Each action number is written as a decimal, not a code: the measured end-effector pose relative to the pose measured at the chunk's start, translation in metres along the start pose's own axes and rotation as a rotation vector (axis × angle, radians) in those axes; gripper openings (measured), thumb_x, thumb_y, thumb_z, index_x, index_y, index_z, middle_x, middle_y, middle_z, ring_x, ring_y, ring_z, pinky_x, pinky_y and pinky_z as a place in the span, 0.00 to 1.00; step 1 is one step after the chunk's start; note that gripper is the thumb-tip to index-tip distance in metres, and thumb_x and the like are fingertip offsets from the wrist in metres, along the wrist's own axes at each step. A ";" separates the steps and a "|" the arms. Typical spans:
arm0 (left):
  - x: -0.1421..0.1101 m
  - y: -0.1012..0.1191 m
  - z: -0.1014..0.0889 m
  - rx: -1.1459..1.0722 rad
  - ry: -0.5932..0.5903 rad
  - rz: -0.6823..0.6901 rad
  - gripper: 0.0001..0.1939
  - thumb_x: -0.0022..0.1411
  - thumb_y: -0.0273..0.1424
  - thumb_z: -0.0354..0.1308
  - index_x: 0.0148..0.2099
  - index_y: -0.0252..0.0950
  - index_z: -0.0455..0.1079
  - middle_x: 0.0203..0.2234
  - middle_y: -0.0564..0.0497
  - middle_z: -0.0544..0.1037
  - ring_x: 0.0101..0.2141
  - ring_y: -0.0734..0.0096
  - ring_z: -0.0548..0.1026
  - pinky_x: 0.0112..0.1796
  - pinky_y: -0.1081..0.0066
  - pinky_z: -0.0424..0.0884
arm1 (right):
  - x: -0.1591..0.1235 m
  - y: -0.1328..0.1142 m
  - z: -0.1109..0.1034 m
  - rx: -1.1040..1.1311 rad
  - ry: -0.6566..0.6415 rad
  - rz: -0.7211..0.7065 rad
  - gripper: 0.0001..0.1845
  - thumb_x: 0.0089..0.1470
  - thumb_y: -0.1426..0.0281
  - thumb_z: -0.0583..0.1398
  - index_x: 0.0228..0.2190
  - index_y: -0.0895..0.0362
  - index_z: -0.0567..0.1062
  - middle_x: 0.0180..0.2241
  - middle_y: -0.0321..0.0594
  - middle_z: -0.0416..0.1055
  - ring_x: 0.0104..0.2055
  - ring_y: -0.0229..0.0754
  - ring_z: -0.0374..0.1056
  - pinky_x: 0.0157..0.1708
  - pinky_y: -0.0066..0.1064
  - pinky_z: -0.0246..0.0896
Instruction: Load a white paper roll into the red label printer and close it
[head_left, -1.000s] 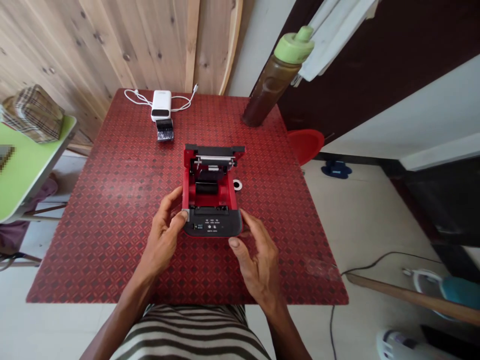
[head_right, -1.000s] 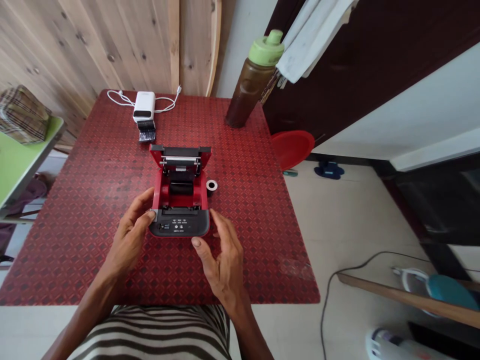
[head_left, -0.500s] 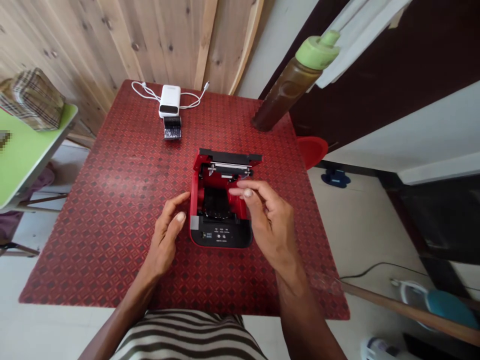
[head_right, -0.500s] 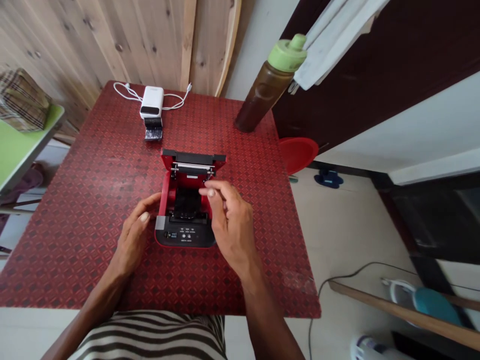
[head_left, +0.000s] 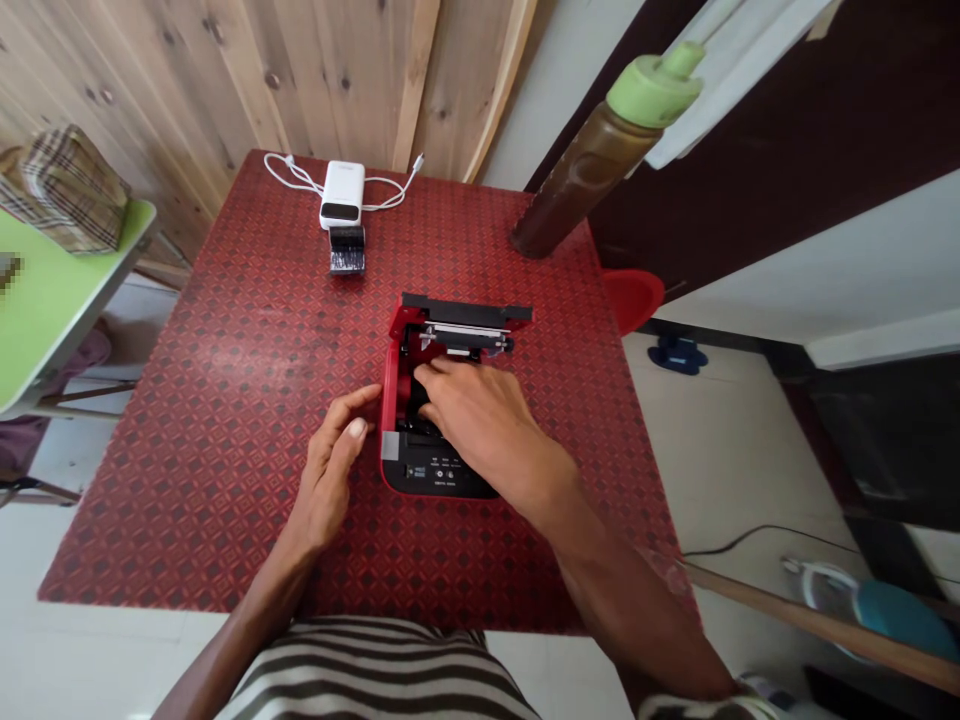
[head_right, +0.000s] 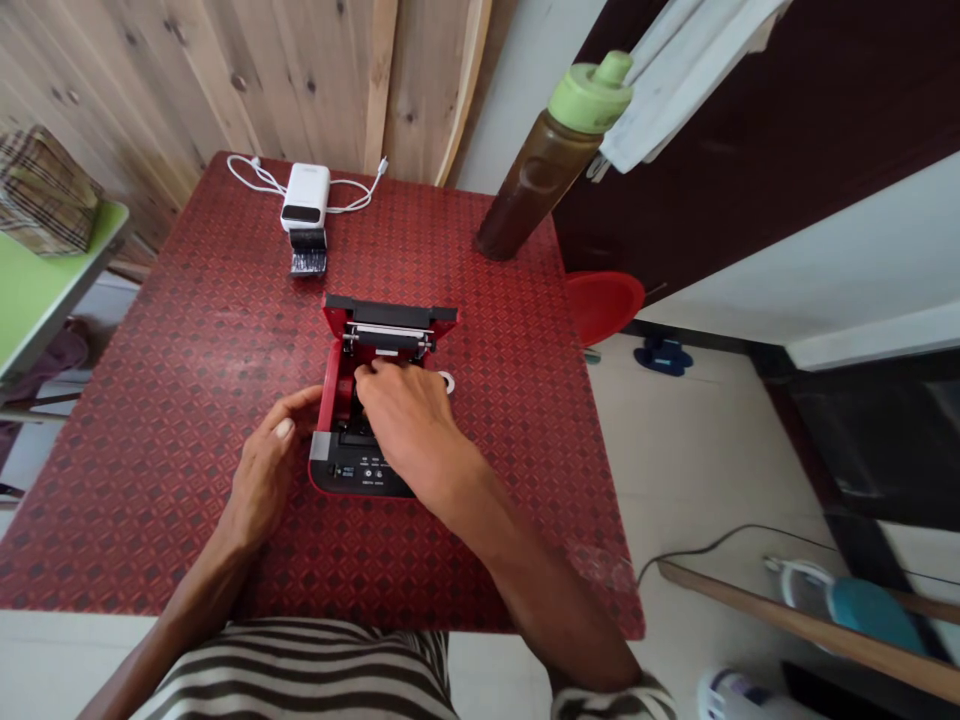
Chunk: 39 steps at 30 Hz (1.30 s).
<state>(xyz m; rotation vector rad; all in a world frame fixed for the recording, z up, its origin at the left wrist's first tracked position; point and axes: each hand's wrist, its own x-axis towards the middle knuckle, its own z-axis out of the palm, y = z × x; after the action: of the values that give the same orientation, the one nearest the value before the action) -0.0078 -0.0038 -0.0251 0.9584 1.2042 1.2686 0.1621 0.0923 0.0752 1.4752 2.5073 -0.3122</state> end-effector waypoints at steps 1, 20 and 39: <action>0.000 0.000 0.000 -0.010 0.005 0.002 0.30 0.78 0.55 0.58 0.69 0.41 0.78 0.68 0.39 0.80 0.71 0.40 0.73 0.70 0.41 0.69 | 0.003 0.000 -0.003 -0.006 -0.021 -0.011 0.13 0.72 0.79 0.62 0.51 0.59 0.84 0.50 0.53 0.87 0.49 0.57 0.85 0.39 0.41 0.73; 0.001 -0.003 -0.001 0.058 0.026 0.025 0.28 0.77 0.52 0.60 0.69 0.43 0.78 0.65 0.41 0.82 0.67 0.42 0.77 0.67 0.44 0.73 | -0.095 0.052 0.051 0.864 0.920 0.190 0.12 0.63 0.68 0.73 0.48 0.49 0.84 0.47 0.39 0.82 0.34 0.38 0.76 0.29 0.32 0.71; 0.001 -0.004 -0.005 0.148 0.001 0.069 0.26 0.80 0.50 0.57 0.70 0.43 0.77 0.66 0.43 0.81 0.65 0.46 0.79 0.68 0.46 0.71 | -0.111 0.061 0.129 1.046 0.459 0.201 0.30 0.60 0.70 0.65 0.64 0.50 0.79 0.46 0.41 0.84 0.33 0.42 0.77 0.43 0.42 0.80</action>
<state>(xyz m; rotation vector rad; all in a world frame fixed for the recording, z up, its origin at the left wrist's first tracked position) -0.0120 -0.0033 -0.0301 1.1152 1.2889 1.2465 0.2787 -0.0081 -0.0203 2.3350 2.5747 -1.5832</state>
